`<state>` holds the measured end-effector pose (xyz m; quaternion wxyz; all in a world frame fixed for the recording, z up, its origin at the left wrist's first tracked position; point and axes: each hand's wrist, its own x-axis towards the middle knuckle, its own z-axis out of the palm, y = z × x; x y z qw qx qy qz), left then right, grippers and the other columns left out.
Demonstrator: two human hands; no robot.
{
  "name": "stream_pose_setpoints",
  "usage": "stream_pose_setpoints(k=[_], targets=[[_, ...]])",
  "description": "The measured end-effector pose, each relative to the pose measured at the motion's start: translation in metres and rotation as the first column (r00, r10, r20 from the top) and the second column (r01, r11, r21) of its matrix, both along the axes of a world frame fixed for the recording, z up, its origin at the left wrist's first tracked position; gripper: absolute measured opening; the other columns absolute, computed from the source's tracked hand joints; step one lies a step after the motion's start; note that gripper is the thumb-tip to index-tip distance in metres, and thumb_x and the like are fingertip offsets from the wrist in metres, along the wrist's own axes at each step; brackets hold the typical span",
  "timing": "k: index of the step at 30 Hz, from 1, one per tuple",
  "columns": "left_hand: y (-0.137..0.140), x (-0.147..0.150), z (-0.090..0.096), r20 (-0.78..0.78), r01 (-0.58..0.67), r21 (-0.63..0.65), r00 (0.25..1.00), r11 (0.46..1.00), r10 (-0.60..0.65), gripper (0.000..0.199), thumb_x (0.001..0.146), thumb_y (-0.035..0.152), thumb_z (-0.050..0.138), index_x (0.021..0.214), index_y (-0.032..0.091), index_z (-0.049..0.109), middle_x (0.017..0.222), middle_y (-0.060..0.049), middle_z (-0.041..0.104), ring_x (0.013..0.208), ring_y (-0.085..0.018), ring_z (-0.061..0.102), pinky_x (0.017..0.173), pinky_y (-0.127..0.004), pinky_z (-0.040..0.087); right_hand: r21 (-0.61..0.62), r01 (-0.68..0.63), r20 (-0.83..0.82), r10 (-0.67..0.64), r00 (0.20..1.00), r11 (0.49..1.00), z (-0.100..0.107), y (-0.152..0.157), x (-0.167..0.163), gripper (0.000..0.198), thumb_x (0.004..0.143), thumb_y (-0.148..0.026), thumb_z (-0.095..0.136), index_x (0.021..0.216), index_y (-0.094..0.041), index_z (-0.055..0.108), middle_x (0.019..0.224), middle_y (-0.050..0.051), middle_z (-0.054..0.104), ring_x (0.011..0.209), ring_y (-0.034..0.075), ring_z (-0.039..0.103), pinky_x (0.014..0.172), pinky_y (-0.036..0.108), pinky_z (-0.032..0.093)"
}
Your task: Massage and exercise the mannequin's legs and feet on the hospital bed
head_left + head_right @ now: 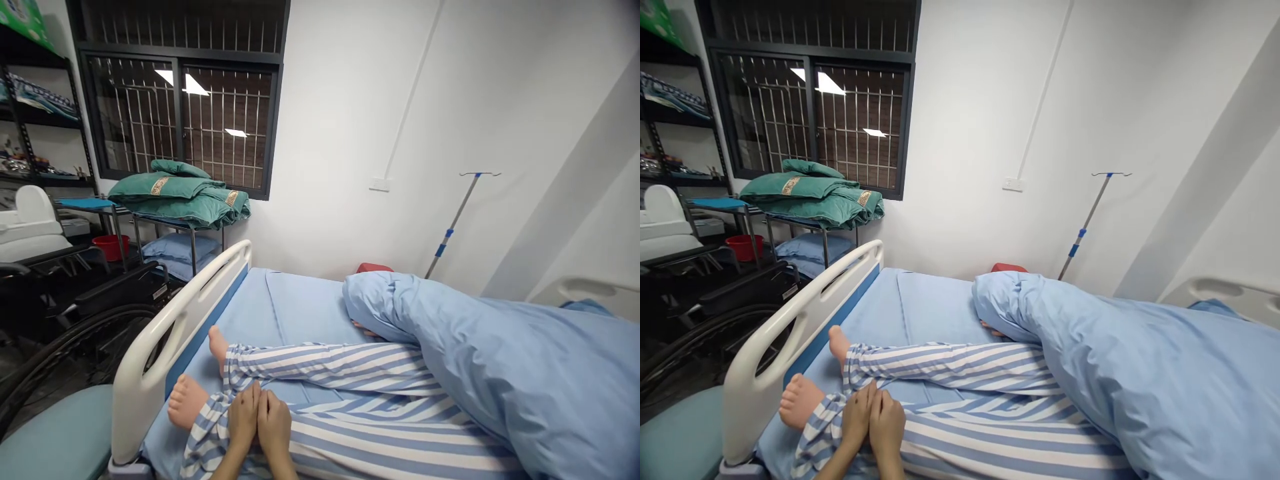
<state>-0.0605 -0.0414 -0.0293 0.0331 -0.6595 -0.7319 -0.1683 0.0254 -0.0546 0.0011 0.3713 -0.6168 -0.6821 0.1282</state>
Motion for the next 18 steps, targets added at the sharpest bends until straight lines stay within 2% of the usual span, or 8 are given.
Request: stream_pose_setpoints(k=[5,12,18], targets=[[0.002,0.000,-0.002,0.022,-0.015,0.042,1.000,0.999,0.014,0.031,0.085,0.022,0.041,0.110,0.025,0.058,0.097,-0.004,0.066,0.082,-0.017,0.060,0.065,-0.023,0.044,-0.004,0.005,0.052,-0.005,0.999,1.000,0.007,0.001,0.001,0.044,0.091,-0.031,0.027,0.061,-0.019,0.058,0.058,0.003,0.064,0.053,0.013,0.055,0.050,0.027,0.018],[0.001,-0.001,0.006,0.025,0.005,0.006,1.000,1.000,-0.005,0.032,0.085,0.017,0.040,0.111,0.023,0.057,0.094,-0.004,0.065,0.080,-0.017,0.060,0.065,-0.024,0.044,-0.028,0.008,0.034,-0.007,0.999,1.000,0.006,0.004,0.001,0.043,0.090,-0.031,0.028,0.060,-0.019,0.058,0.060,0.003,0.065,0.054,0.012,0.055,0.050,0.027,0.019],[0.000,0.001,0.011,0.055,-0.005,-0.052,0.998,0.999,0.008,0.032,0.088,0.021,0.033,0.108,0.023,0.058,0.089,-0.005,0.065,0.080,-0.018,0.060,0.064,-0.025,0.043,-0.049,0.011,-0.016,-0.011,1.000,0.999,0.004,0.007,0.001,0.043,0.089,-0.032,0.029,0.059,-0.019,0.058,0.060,0.004,0.065,0.054,0.013,0.054,0.050,0.026,0.020]])
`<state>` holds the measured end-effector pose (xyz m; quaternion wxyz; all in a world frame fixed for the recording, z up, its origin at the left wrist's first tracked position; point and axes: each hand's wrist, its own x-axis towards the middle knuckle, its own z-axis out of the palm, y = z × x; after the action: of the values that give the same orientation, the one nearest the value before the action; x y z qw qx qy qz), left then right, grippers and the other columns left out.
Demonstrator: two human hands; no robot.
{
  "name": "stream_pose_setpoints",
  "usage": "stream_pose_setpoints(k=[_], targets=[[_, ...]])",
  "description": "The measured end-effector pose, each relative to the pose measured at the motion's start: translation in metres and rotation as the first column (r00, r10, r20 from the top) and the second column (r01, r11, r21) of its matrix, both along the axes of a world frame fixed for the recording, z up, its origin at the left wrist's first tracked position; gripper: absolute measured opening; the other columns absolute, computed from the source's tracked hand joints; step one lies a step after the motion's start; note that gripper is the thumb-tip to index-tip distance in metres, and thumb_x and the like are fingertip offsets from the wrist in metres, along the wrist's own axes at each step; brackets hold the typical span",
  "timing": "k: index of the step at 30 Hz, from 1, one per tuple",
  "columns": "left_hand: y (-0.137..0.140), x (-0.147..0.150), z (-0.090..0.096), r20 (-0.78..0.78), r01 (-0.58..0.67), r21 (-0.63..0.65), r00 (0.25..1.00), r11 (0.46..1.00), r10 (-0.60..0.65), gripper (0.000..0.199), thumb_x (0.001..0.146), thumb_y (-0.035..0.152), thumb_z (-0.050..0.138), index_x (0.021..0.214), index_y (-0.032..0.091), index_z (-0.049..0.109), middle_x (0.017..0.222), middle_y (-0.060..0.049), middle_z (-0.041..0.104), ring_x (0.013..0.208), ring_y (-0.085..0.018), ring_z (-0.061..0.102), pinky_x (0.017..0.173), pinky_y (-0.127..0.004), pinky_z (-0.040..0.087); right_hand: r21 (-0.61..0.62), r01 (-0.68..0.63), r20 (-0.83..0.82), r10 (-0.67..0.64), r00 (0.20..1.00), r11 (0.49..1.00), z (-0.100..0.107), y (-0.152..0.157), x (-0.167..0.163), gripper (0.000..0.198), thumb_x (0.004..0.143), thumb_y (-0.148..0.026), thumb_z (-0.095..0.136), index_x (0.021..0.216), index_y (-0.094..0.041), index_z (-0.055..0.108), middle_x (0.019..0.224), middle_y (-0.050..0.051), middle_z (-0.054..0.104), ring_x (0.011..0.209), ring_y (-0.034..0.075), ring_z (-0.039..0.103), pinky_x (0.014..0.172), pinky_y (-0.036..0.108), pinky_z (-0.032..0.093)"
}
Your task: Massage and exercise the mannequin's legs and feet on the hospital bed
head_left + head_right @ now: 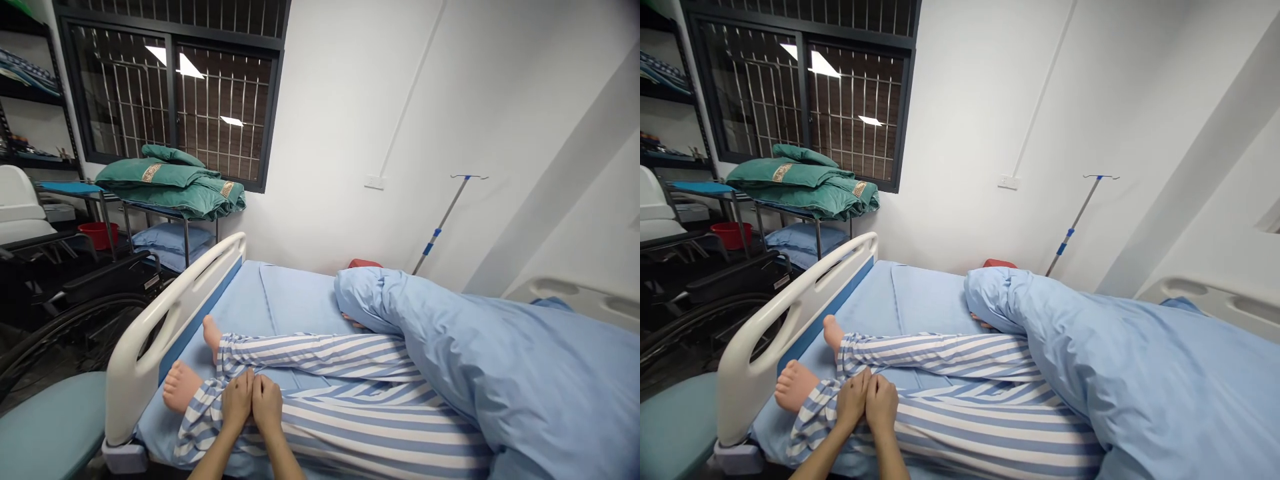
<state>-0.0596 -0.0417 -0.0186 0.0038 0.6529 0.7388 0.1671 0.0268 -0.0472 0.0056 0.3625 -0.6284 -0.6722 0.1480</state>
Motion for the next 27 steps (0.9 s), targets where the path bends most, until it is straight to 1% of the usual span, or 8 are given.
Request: stream_pose_setpoints(k=[6,13,16,18,20,22,24,27], targets=[[-0.007,0.004,0.011,-0.014,0.007,-0.059,1.000,0.998,-0.008,0.036,0.088,0.020,0.029,0.113,0.022,0.054,0.095,-0.007,0.063,0.085,-0.020,0.058,0.068,-0.028,0.042,-0.050,-0.033,-0.015,0.033,0.999,0.998,0.005,-0.003,0.002,0.043,0.088,-0.033,0.028,0.060,-0.019,0.057,0.063,0.005,0.065,0.058,0.014,0.055,0.052,0.026,0.023],[-0.003,0.002,0.022,0.088,0.056,-0.081,0.995,0.995,-0.049,0.034,0.085,0.017,0.032,0.110,0.021,0.055,0.106,-0.008,0.061,0.094,-0.020,0.056,0.078,-0.029,0.040,-0.075,-0.100,-0.104,0.092,0.990,0.992,0.006,0.002,0.005,0.041,0.087,-0.032,0.029,0.059,-0.020,0.057,0.066,0.005,0.066,0.061,0.015,0.056,0.054,0.024,0.028],[0.004,0.003,0.034,0.273,-0.058,0.001,0.960,0.998,0.055,0.032,0.086,0.018,0.029,0.100,0.018,0.058,0.103,-0.009,0.062,0.091,-0.018,0.057,0.078,-0.028,0.040,-0.059,-0.112,-0.143,0.103,0.984,0.992,0.004,0.005,0.007,0.043,0.087,-0.035,0.028,0.059,-0.019,0.057,0.066,0.006,0.065,0.062,0.016,0.056,0.056,0.024,0.030],[0.006,0.006,0.039,0.476,-0.140,0.028,0.873,0.990,0.110,0.037,0.089,0.024,0.022,0.088,0.017,0.059,0.090,-0.007,0.065,0.083,-0.016,0.059,0.073,-0.025,0.041,-0.037,-0.108,-0.190,0.099,0.977,0.993,0.002,0.006,0.007,0.046,0.088,-0.038,0.027,0.060,-0.019,0.057,0.066,0.007,0.065,0.063,0.017,0.057,0.056,0.024,0.032],[0.006,0.010,0.038,0.572,-0.157,0.032,0.813,0.987,0.110,0.043,0.090,0.029,0.018,0.082,0.018,0.059,0.082,-0.006,0.066,0.079,-0.015,0.060,0.070,-0.024,0.042,-0.010,-0.114,-0.246,0.108,0.963,0.993,0.001,0.006,0.008,0.048,0.089,-0.041,0.025,0.062,-0.019,0.059,0.067,0.008,0.066,0.063,0.018,0.058,0.057,0.025,0.033],[0.002,0.015,0.030,0.552,-0.145,0.032,0.827,0.989,0.103,0.039,0.089,0.031,0.024,0.086,0.018,0.061,0.086,-0.007,0.067,0.082,-0.016,0.060,0.071,-0.025,0.042,0.010,-0.122,-0.289,0.119,0.950,0.993,0.001,0.005,0.008,0.049,0.089,-0.043,0.025,0.066,-0.018,0.061,0.069,0.009,0.066,0.065,0.019,0.059,0.059,0.025,0.035],[-0.005,0.019,0.021,0.472,-0.139,0.017,0.874,0.990,0.115,0.033,0.086,0.030,0.033,0.096,0.018,0.062,0.094,-0.007,0.067,0.087,-0.018,0.060,0.074,-0.026,0.042,0.007,-0.119,-0.320,0.115,0.940,0.993,0.002,0.003,0.008,0.049,0.089,-0.045,0.026,0.069,-0.018,0.062,0.072,0.009,0.067,0.066,0.019,0.059,0.059,0.025,0.035],[-0.013,0.023,0.017,0.336,-0.146,-0.032,0.930,0.989,0.148,0.034,0.086,0.030,0.036,0.108,0.018,0.059,0.099,-0.008,0.066,0.090,-0.019,0.060,0.076,-0.027,0.042,-0.014,-0.103,-0.333,0.092,0.938,0.995,0.006,0.000,0.007,0.048,0.088,-0.046,0.028,0.066,-0.018,0.061,0.068,0.008,0.066,0.061,0.018,0.057,0.057,0.025,0.034]])
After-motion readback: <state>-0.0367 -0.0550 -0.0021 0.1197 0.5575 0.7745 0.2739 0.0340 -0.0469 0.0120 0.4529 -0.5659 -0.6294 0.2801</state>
